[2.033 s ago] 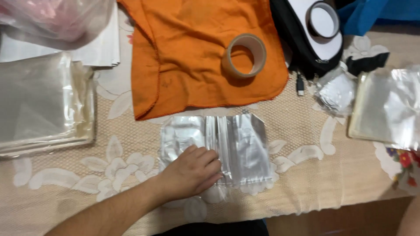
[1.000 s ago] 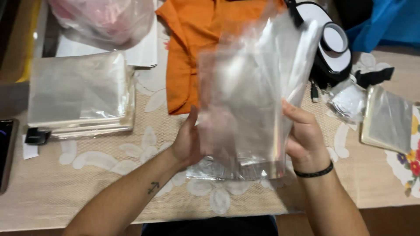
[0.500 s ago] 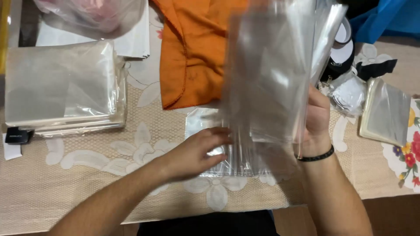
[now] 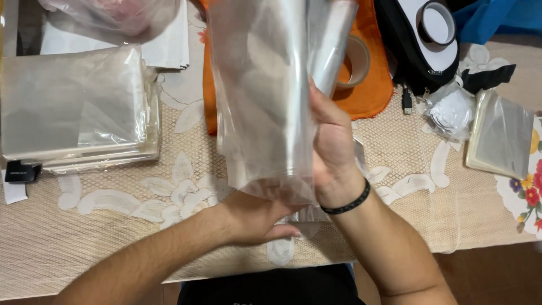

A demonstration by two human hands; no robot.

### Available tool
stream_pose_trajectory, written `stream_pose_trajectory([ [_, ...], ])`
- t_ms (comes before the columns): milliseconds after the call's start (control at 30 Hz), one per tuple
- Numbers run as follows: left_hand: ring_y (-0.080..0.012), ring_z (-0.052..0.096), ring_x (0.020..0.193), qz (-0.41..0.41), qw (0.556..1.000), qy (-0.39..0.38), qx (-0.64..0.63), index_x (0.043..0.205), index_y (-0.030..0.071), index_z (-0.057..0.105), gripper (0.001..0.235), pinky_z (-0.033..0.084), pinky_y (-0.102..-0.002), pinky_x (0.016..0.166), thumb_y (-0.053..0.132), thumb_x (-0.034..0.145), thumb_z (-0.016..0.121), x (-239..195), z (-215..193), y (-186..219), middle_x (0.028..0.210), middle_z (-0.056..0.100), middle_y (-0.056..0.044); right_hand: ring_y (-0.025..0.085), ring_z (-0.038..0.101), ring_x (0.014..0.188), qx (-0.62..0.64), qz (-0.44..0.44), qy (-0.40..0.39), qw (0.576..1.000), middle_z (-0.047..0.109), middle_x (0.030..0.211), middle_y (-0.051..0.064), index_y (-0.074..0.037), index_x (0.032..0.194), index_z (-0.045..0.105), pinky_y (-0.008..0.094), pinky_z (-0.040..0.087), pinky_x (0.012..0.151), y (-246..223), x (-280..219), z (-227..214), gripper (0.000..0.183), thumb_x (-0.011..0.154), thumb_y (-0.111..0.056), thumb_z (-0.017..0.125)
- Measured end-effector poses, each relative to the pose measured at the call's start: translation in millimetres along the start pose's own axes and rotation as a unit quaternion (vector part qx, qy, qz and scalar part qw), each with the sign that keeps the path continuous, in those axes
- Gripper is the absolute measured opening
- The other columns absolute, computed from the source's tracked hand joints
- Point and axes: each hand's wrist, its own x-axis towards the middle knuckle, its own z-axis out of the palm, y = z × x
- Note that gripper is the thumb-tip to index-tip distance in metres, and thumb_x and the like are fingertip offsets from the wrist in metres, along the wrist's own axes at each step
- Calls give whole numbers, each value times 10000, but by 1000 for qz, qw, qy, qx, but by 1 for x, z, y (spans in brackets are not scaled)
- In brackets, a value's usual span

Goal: The person is organizing and preparing small plastic bags for packaging items, occasionally using a cloth to flatten them.

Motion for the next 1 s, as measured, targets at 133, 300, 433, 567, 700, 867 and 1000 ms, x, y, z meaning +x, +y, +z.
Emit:
stream_pose_trajectory([
  [133, -368, 499, 1208, -33, 997, -57, -51, 1360, 212, 568, 631, 297, -487, 1097, 650, 947, 381, 4, 51, -26, 1299, 601, -114, 287, 725, 1004, 48, 6, -60, 997, 754, 1070, 132, -56, 1117, 724, 433, 594, 966, 35, 3, 31, 200, 955, -174, 721],
  [300, -408, 594, 1149, 28, 987, -4, -161, 1273, 45, 635, 582, 466, -468, 1011, 495, 904, 604, 5, 55, -29, 1244, 654, -239, 233, 733, 874, 35, -1, 23, 999, 757, 935, 61, -91, 1025, 721, 374, 609, 833, 63, 28, 20, 118, 911, -124, 717],
  [433, -363, 554, 1090, 1, 988, -112, -107, 1302, 33, 571, 645, 466, -534, 951, 548, 915, 599, -1, 25, -24, 1211, 534, -222, 265, 739, 857, -19, 15, 29, 999, 762, 943, 131, -17, 1061, 713, 384, 611, 835, 34, 32, -46, 225, 905, -178, 728],
  [567, -408, 321, 1409, 49, 997, -57, -10, 1528, 98, 367, 862, 277, -578, 1083, 676, 901, 493, -11, 13, -27, 1579, 309, -236, 318, 714, 998, 21, 36, -33, 999, 743, 1041, 175, 23, 1155, 671, 434, 588, 932, 0, 23, -105, 274, 938, -141, 703],
  [700, -293, 571, 1205, -8, 985, -46, -169, 1397, 59, 549, 817, 443, -474, 1005, 686, 911, 350, -26, -18, -26, 1338, 576, -131, 146, 628, 774, 183, 249, -163, 937, 635, 762, -35, -158, 894, 653, 448, 486, 995, -28, 27, -151, 156, 1041, -151, 602],
  [867, -318, 729, 903, -71, 957, -17, -280, 1125, 76, 730, 309, 587, -416, 766, 305, 958, 607, -45, -38, -40, 1115, 732, -146, 130, 559, 677, 195, 260, -215, 921, 576, 687, -50, -174, 833, 602, 410, 443, 859, -22, 38, -147, 218, 1044, -180, 548],
  [1000, -291, 765, 766, -176, 895, 17, -410, 1233, 16, 598, 274, 627, -419, 725, 129, 994, 526, -50, -21, -52, 866, 777, -194, 109, 471, 551, 212, 262, -270, 902, 500, 590, -69, -194, 756, 535, 360, 387, 684, -12, 41, -145, 299, 1048, -218, 479],
])
